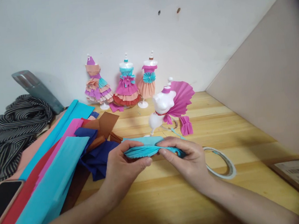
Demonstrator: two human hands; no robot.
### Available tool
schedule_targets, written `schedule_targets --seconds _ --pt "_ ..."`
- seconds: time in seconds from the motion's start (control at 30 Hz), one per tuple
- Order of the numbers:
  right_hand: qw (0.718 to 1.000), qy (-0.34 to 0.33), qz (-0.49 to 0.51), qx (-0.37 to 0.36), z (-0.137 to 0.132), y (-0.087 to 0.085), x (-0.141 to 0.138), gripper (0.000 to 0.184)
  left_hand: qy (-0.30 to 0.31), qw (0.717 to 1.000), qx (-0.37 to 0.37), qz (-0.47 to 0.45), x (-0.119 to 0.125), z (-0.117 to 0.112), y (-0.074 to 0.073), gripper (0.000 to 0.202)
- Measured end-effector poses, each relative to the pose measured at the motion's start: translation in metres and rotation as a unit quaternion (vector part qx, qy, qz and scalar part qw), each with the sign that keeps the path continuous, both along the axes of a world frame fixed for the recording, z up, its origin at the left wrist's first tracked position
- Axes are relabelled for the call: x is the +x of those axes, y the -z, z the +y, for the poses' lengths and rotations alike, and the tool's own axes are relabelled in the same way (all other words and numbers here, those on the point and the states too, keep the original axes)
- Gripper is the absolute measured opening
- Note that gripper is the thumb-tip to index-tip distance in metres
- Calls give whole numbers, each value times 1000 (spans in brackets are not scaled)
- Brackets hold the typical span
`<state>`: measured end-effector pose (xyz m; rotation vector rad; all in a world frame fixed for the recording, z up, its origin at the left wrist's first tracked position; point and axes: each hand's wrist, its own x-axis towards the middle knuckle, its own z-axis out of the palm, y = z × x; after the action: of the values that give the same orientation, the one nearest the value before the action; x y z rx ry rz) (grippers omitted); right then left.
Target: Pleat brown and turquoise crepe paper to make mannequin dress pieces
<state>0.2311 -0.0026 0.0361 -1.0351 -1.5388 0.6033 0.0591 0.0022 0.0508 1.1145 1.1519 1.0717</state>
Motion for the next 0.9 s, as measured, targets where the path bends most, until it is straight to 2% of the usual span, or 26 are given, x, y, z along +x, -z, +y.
schedule_targets --seconds 0.27,0.47,0.6,0.77,0.9 --pt "999 7 30 -15 -1 3 0 4 -21 999 13 -27 -1 0 5 25" --pt "983 -37 134 -116 0 7 0 13 -25 999 38 -27 -3 1 7 20" --pt "969 -50 180 -158 2 12 2 19 -36 998 56 -4 -3 1 6 18" --pt "960 -58 212 -174 5 15 3 22 -53 997 58 -19 -2 1 1 18" --pt "961 -42 220 -162 7 16 4 21 -74 995 51 -44 -2 2 -1 29"
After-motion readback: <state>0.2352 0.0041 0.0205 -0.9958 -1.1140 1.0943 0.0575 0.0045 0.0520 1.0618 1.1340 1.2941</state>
